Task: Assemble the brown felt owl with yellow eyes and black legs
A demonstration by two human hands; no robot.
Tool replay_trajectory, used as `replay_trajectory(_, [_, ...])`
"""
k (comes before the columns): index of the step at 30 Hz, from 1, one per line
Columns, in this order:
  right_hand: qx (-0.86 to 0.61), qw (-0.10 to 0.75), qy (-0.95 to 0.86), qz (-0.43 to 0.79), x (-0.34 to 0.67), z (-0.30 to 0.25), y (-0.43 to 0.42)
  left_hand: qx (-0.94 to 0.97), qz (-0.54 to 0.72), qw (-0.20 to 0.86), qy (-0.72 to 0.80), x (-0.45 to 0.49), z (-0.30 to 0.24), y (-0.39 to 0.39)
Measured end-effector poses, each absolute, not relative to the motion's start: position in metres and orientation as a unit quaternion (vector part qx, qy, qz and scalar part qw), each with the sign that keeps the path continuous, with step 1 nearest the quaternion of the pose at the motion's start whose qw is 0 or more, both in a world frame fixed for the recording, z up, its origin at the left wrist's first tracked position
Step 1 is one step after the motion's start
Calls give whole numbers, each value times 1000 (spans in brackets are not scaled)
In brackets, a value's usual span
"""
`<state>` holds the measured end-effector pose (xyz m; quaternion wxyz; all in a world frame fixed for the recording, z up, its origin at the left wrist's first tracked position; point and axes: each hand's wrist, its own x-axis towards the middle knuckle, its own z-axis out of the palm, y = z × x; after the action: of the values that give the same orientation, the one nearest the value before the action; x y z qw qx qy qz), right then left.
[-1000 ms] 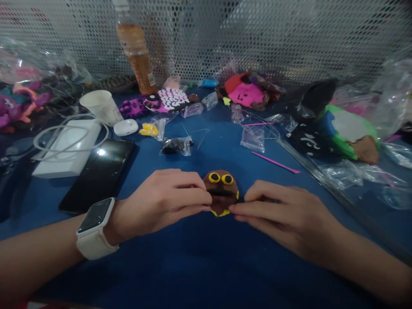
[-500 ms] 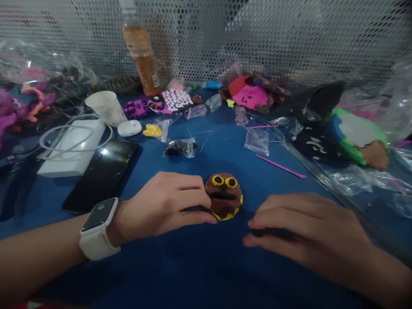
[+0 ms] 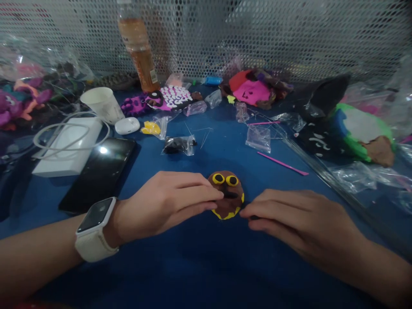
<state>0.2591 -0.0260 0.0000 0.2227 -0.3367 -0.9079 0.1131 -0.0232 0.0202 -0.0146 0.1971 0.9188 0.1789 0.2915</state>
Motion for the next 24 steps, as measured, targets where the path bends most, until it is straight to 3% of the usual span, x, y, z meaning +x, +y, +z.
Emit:
replay_trajectory(19, [-361,254,-891,103,256,0,-29,924,268,199,185,-23,-11,17])
replay_trajectory(24, [-360,274,-873,183,249,4,-34,913,310,193,183,-16,-8,1])
